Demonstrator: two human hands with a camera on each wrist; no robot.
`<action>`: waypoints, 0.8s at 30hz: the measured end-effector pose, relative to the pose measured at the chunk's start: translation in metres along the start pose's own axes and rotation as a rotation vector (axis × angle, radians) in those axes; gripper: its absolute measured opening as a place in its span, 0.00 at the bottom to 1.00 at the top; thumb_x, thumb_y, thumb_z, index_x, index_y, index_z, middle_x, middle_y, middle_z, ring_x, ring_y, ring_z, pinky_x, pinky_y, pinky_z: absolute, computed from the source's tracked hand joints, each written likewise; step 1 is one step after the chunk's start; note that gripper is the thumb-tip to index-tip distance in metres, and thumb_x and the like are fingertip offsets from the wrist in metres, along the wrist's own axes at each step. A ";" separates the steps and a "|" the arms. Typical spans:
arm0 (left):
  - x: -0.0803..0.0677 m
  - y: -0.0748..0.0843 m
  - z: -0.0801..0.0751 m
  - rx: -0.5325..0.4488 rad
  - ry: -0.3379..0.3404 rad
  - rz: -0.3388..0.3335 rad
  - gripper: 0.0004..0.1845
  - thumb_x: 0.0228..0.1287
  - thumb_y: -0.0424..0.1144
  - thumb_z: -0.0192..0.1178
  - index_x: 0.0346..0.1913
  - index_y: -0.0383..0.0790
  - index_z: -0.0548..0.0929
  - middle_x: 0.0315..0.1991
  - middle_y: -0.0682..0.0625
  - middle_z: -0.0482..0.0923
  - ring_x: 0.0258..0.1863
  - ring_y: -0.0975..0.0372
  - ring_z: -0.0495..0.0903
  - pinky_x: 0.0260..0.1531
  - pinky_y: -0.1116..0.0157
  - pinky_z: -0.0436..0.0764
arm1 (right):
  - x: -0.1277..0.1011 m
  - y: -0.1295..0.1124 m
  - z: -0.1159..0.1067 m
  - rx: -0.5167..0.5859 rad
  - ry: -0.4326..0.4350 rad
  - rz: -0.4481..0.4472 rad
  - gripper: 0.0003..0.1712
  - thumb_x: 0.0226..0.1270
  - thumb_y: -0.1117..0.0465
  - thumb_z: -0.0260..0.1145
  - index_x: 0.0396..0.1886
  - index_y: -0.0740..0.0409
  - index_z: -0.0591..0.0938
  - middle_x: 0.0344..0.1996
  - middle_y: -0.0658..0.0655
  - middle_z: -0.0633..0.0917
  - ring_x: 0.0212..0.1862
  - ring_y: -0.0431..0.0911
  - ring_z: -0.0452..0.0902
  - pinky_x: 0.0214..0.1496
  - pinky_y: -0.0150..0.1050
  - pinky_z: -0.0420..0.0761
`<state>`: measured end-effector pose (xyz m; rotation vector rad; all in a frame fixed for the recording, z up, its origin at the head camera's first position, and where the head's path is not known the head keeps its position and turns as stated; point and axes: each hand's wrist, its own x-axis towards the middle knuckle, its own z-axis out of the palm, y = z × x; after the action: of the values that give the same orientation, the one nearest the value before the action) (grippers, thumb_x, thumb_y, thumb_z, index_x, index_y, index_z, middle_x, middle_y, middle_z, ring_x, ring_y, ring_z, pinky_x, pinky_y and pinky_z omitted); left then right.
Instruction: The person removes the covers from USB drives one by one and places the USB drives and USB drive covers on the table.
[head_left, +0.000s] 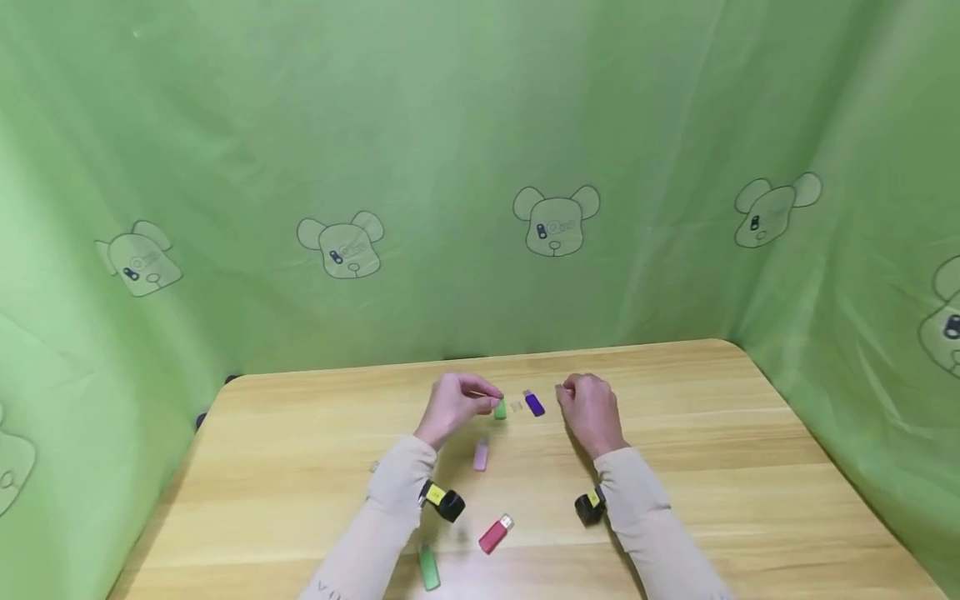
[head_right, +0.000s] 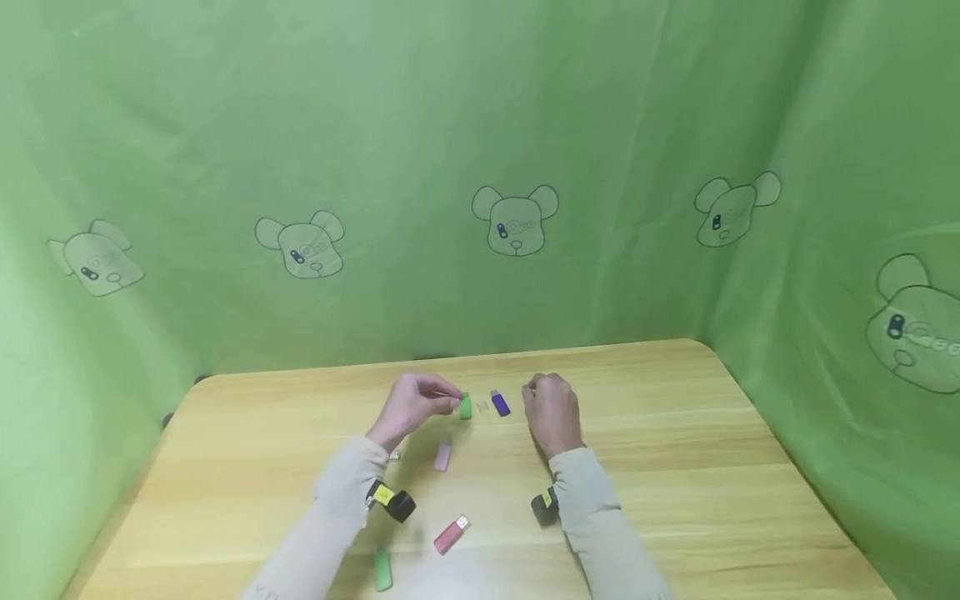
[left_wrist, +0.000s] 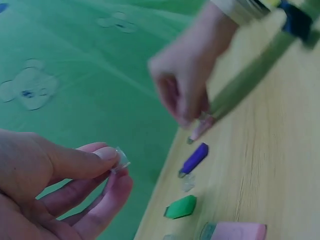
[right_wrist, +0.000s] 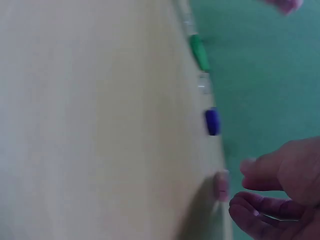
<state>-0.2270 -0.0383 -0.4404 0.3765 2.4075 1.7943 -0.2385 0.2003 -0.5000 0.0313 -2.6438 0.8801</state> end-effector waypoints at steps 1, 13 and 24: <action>0.008 -0.004 0.005 0.031 -0.008 0.004 0.06 0.59 0.23 0.71 0.39 0.32 0.90 0.39 0.42 0.89 0.36 0.50 0.89 0.41 0.60 0.89 | -0.001 -0.001 -0.004 0.013 0.016 0.007 0.07 0.65 0.69 0.71 0.40 0.70 0.87 0.35 0.66 0.88 0.33 0.55 0.84 0.37 0.49 0.87; 0.063 -0.002 0.070 0.416 -0.082 0.132 0.05 0.56 0.23 0.73 0.32 0.35 0.91 0.32 0.47 0.89 0.29 0.64 0.86 0.35 0.73 0.83 | -0.026 -0.007 -0.048 0.177 0.192 0.049 0.09 0.68 0.71 0.66 0.45 0.71 0.86 0.41 0.69 0.87 0.41 0.58 0.87 0.43 0.48 0.89; 0.083 -0.011 0.100 0.682 -0.113 0.198 0.05 0.54 0.29 0.77 0.28 0.40 0.91 0.27 0.53 0.87 0.30 0.64 0.82 0.39 0.70 0.83 | -0.032 -0.002 -0.062 0.240 0.237 0.087 0.08 0.68 0.73 0.67 0.45 0.71 0.86 0.41 0.67 0.87 0.43 0.58 0.87 0.43 0.42 0.89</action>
<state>-0.2839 0.0734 -0.4752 0.7705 2.9104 0.9049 -0.1887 0.2323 -0.4636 -0.1216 -2.3250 1.1501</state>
